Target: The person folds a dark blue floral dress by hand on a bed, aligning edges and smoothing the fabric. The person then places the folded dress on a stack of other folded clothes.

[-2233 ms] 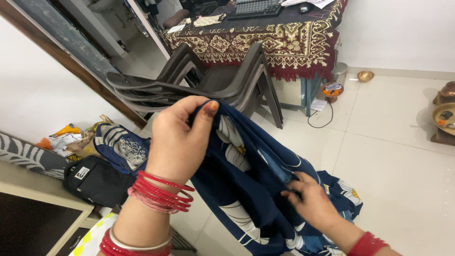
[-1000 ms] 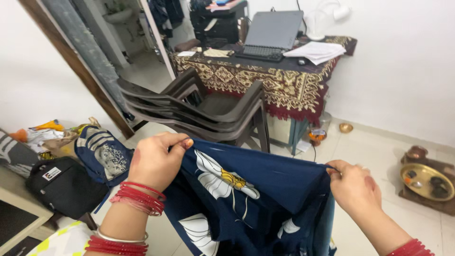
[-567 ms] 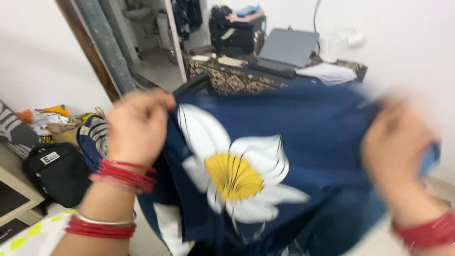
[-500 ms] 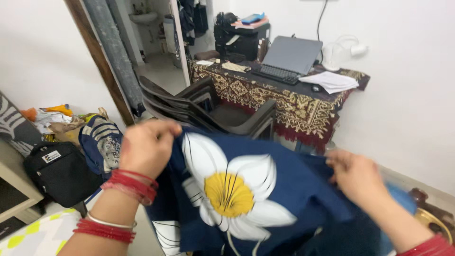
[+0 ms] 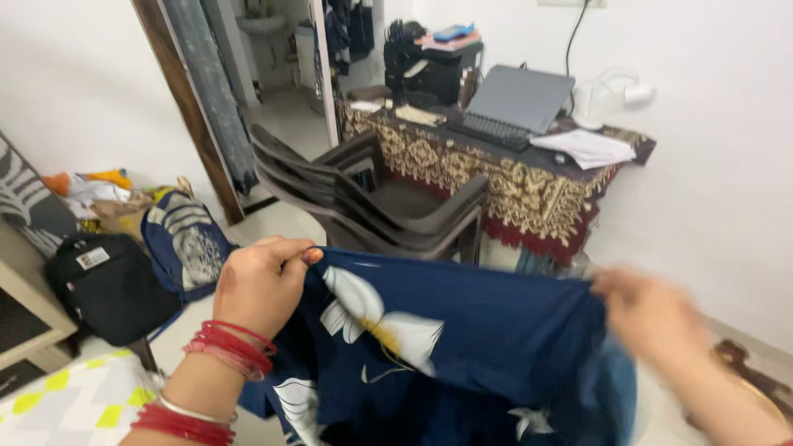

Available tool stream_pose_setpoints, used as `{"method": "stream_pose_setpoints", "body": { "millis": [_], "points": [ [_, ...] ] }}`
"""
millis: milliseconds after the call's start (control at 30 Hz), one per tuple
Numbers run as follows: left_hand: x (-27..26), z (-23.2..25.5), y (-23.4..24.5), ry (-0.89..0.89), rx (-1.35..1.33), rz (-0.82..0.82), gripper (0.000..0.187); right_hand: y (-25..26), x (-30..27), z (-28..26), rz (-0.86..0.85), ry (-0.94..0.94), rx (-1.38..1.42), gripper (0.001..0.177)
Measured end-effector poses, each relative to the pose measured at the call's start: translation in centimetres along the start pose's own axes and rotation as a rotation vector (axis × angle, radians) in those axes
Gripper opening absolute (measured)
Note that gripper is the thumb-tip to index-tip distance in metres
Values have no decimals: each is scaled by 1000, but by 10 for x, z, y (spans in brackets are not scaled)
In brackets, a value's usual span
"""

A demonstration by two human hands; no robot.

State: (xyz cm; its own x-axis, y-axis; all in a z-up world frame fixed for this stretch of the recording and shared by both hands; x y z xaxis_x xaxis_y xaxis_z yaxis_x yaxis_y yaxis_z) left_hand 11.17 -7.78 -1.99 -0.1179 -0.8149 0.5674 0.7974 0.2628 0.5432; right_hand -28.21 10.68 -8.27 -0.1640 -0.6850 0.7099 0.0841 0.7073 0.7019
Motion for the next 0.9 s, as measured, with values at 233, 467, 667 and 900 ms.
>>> {"method": "stream_pose_setpoints", "body": {
  "millis": [233, 467, 667, 900],
  "points": [
    [-10, -19, -10, 64, -28, 10, 17, 21, 18, 39, -159, -381, 585, 27],
    [-9, -60, 0, 169, 81, -75, 17, 43, 11, -8, -274, -551, 1225, 29],
    [-20, -51, -25, 155, 54, 21, 35, 30, 9, -37, -373, -532, 1436, 27],
    [-80, 66, -88, 182, -674, -666, 34, 17, 9, -75, -565, -345, 1426, 24]
  ]
}}
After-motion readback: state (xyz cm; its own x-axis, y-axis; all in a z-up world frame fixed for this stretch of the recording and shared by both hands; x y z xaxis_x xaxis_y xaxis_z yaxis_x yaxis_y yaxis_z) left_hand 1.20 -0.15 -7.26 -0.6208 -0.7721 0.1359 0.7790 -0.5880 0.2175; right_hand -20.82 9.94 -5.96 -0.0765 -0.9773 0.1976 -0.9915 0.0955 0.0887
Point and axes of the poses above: each hand's wrist, its own x-axis towards the middle knuckle, its own y-axis out of the back of the hand, z = x × y, the point moved 1 cm from there along x, towards the middle knuckle, and after that the axes turned 15 degrees about y, right-handed, at the moved point
